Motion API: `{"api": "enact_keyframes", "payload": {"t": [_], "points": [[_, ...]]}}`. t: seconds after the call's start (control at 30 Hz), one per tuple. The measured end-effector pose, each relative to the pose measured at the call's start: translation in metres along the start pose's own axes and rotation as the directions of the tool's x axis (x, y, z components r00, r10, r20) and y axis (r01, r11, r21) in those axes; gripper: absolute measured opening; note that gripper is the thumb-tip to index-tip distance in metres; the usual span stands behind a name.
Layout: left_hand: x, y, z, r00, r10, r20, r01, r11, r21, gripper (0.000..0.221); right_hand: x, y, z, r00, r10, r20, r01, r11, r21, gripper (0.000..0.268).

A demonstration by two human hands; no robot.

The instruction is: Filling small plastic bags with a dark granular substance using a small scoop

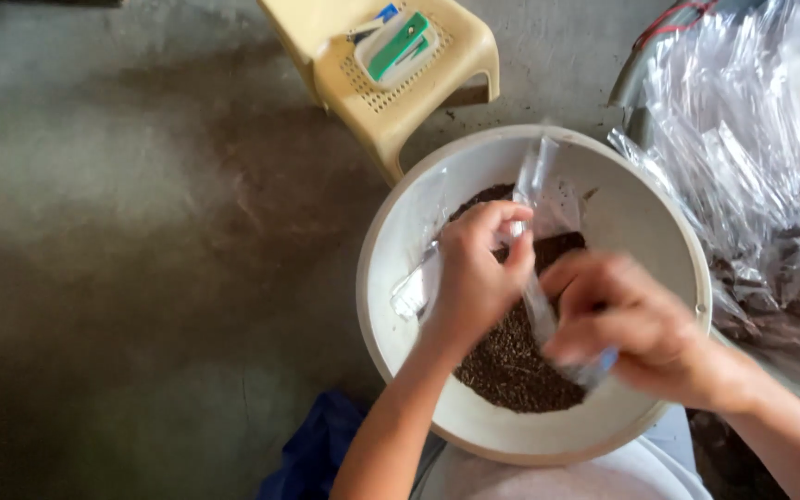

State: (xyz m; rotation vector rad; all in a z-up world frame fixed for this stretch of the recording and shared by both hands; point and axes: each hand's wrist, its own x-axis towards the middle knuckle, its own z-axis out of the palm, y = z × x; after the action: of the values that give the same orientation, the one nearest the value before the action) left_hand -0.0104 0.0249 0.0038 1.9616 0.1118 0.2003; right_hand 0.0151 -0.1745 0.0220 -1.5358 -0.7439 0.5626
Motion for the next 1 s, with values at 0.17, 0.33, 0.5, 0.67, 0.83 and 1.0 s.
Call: {"api": "enact_keyframes", "payload": {"t": [0.17, 0.33, 0.5, 0.67, 0.83, 1.0], "points": [[-0.008, 0.016, 0.019, 0.920, 0.392, 0.009, -0.392, 0.918, 0.069, 0.038, 0.036, 0.013, -0.012, 0.900, 0.191, -0.391, -0.273, 0.947, -0.168, 0.024], [0.000, 0.017, 0.013, 0.757, 0.628, -0.180, -0.511, 0.741, 0.436, 0.008, 0.042, 0.018, -0.004, 0.861, 0.241, -0.448, -0.211, 0.970, 0.117, 0.026], [-0.011, 0.025, -0.003, 0.940, 0.341, -0.022, -0.340, 0.940, 0.042, 0.012, 0.025, 0.028, -0.028, 0.956, 0.219, -0.198, -0.228, 0.973, -0.028, 0.016], [0.002, 0.005, 0.004, 0.933, 0.356, 0.053, -0.344, 0.924, -0.165, 0.004, 0.012, 0.014, -0.042, 0.943, 0.306, -0.128, -0.244, 0.901, 0.358, 0.014], [0.009, 0.008, 0.012, 0.951, 0.275, 0.144, -0.263, 0.960, -0.099, 0.038, 0.028, 0.009, -0.044, 0.934, 0.211, -0.287, -0.261, 0.954, -0.146, 0.033], [0.042, 0.041, -0.027, 0.980, 0.074, -0.184, -0.129, 0.944, -0.305, 0.017, 0.010, 0.005, -0.017, 0.977, 0.051, -0.205, -0.119, 0.935, -0.333, 0.016]]}}
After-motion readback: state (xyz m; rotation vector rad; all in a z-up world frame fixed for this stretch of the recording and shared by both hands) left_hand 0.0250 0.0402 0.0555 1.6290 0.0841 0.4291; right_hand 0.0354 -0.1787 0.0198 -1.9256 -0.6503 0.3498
